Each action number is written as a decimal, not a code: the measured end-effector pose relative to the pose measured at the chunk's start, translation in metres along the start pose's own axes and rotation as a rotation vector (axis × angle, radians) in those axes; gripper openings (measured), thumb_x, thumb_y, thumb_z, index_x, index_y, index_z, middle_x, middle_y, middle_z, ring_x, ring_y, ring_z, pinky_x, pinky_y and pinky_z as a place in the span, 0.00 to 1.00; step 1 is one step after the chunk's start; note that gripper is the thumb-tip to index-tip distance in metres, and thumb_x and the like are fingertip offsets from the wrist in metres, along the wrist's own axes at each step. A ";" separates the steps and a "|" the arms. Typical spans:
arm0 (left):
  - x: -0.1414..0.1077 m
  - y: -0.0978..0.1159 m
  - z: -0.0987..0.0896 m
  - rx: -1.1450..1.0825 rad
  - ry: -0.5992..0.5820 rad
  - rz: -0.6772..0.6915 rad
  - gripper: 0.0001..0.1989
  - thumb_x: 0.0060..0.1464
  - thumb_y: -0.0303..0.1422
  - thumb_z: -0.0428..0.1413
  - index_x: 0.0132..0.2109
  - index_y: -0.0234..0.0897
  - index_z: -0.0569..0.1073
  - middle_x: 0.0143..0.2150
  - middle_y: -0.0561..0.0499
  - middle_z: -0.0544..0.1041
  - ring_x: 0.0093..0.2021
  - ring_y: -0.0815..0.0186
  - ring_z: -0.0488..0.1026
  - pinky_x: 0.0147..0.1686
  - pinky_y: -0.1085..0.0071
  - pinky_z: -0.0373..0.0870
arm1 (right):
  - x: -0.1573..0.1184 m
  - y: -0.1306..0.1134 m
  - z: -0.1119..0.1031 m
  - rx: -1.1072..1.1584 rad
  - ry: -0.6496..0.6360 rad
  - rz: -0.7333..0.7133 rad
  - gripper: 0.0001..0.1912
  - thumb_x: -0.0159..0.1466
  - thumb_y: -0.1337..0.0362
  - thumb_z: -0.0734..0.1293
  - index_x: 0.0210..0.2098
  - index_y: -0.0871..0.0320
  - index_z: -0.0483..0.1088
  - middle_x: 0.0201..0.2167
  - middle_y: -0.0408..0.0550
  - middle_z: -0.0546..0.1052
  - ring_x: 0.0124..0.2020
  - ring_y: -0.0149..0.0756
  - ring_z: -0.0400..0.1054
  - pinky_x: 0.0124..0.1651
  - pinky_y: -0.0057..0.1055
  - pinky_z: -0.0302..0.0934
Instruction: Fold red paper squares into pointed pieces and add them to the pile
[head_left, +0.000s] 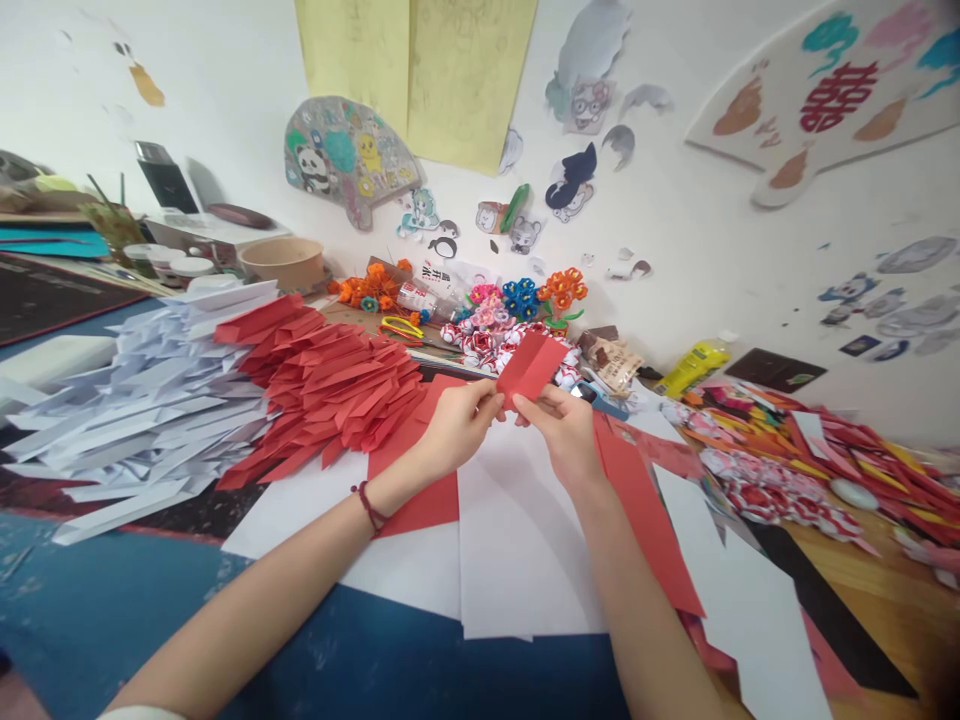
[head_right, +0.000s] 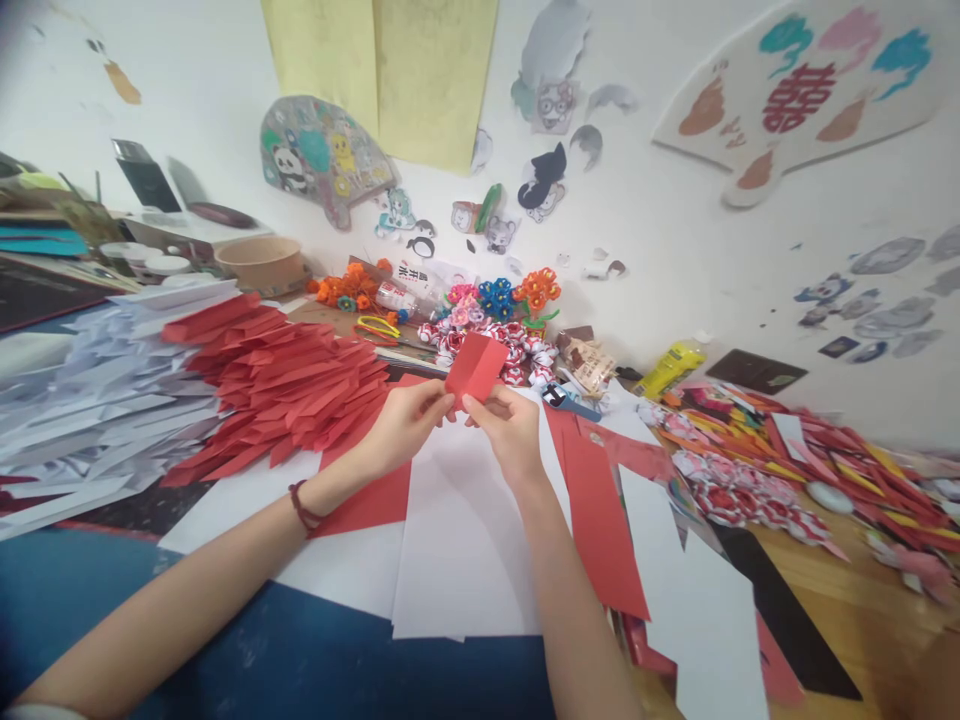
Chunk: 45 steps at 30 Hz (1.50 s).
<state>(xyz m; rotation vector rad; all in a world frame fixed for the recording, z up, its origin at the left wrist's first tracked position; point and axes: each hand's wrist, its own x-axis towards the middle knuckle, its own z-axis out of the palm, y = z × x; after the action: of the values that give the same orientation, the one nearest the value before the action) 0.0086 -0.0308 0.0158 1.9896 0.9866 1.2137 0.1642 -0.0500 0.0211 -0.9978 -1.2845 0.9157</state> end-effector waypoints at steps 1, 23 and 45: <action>0.000 0.000 0.000 0.011 -0.001 0.001 0.12 0.60 0.30 0.48 0.29 0.35 0.70 0.27 0.53 0.75 0.26 0.73 0.68 0.28 0.77 0.58 | 0.000 0.000 0.000 0.000 -0.008 -0.002 0.08 0.55 0.62 0.72 0.32 0.60 0.76 0.29 0.47 0.77 0.26 0.32 0.67 0.31 0.31 0.63; 0.002 -0.002 0.002 -0.100 -0.113 -0.001 0.13 0.59 0.38 0.50 0.35 0.34 0.73 0.30 0.51 0.76 0.28 0.71 0.70 0.28 0.77 0.63 | 0.002 0.001 -0.003 -0.046 -0.040 0.003 0.12 0.55 0.57 0.71 0.34 0.60 0.75 0.30 0.47 0.76 0.26 0.32 0.67 0.31 0.30 0.62; 0.005 -0.005 -0.002 -0.089 -0.013 -0.031 0.14 0.59 0.39 0.51 0.32 0.34 0.74 0.31 0.50 0.78 0.31 0.69 0.72 0.30 0.76 0.64 | 0.002 0.002 -0.005 -0.093 -0.091 -0.001 0.14 0.56 0.55 0.71 0.34 0.59 0.76 0.31 0.49 0.77 0.29 0.35 0.69 0.29 0.30 0.64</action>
<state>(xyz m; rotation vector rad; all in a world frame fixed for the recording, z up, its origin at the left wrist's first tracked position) 0.0067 -0.0242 0.0152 1.9046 0.9376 1.2051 0.1692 -0.0477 0.0196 -1.0374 -1.4154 0.9160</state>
